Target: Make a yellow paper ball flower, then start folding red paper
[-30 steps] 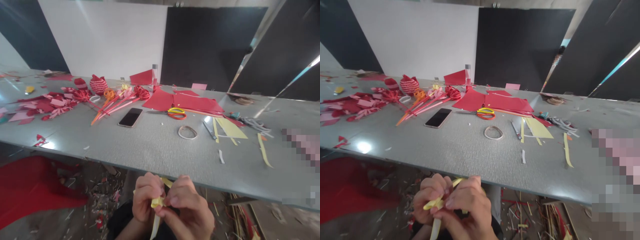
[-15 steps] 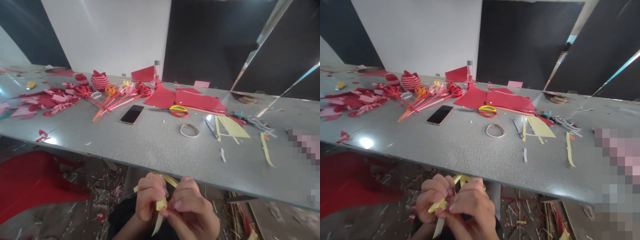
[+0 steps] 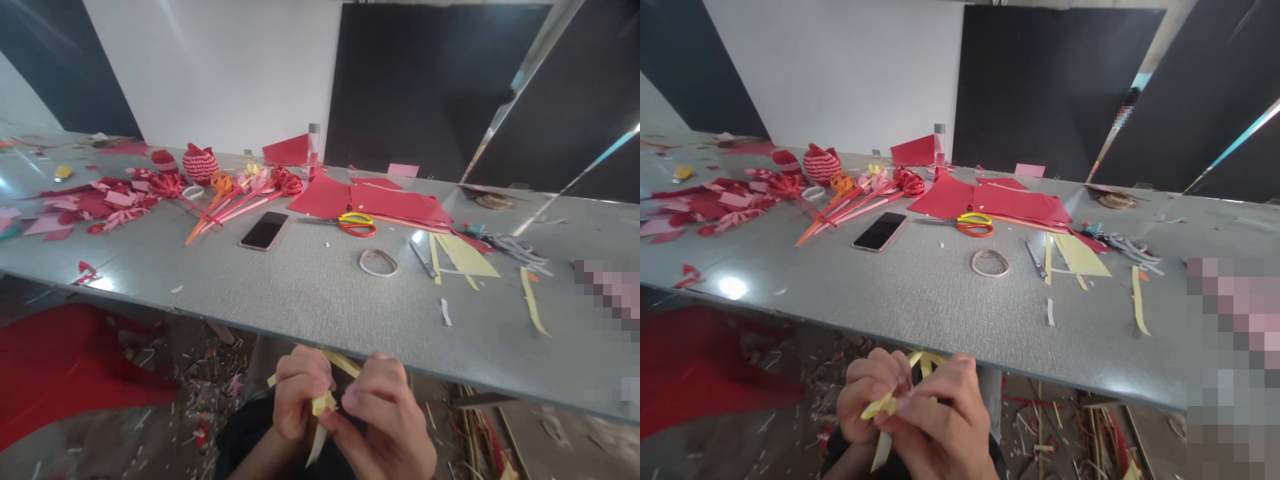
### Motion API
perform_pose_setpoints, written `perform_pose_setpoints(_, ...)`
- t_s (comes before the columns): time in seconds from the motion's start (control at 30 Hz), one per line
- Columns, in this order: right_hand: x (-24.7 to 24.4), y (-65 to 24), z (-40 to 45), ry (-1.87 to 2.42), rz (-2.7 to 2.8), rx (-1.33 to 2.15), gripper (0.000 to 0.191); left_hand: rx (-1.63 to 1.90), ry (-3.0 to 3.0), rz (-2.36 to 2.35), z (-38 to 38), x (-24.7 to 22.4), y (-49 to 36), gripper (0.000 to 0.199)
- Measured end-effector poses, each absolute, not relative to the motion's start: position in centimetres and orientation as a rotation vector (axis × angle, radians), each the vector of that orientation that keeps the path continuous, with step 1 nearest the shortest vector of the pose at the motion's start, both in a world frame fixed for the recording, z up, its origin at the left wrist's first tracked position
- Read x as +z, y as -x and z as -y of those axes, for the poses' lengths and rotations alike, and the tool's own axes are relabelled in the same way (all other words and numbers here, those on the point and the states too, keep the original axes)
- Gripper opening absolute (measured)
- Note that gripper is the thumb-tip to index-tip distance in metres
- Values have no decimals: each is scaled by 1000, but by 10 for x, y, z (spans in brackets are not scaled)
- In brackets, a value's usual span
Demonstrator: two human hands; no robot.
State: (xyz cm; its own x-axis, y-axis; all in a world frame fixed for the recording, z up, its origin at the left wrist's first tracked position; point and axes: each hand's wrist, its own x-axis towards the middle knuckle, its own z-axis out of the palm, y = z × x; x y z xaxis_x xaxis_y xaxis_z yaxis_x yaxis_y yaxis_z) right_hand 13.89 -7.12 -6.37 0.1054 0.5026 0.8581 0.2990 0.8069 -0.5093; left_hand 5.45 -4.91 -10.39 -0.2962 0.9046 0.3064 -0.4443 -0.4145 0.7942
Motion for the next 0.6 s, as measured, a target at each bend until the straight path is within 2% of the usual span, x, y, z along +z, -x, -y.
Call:
perform_pose_setpoints(0.07, -67, -141, 71, 714, 1488, 95, 3, 2112, -1158, -663, 48, -101, -55, 24)
perform_pose_setpoints(0.13, -70, -143, 72, 734, 1466, 50, 11, 2236, -1333, -624, 47, -97, -56, 14)
perform_pose_setpoints(0.3, -73, -146, 71, 740, 1542, 77, 3, 2194, -1378, -690, 47, -95, -55, 12)
perform_pose_setpoints(0.5, -68, -149, 69, 718, 1569, 101, 13, 2163, -1372, -701, 49, -99, -59, 12)
perform_pose_setpoints(0.6, -68, -182, 78, 633, 1707, 434, 16, 2171, -1316, -698, 47, -97, -59, 13)
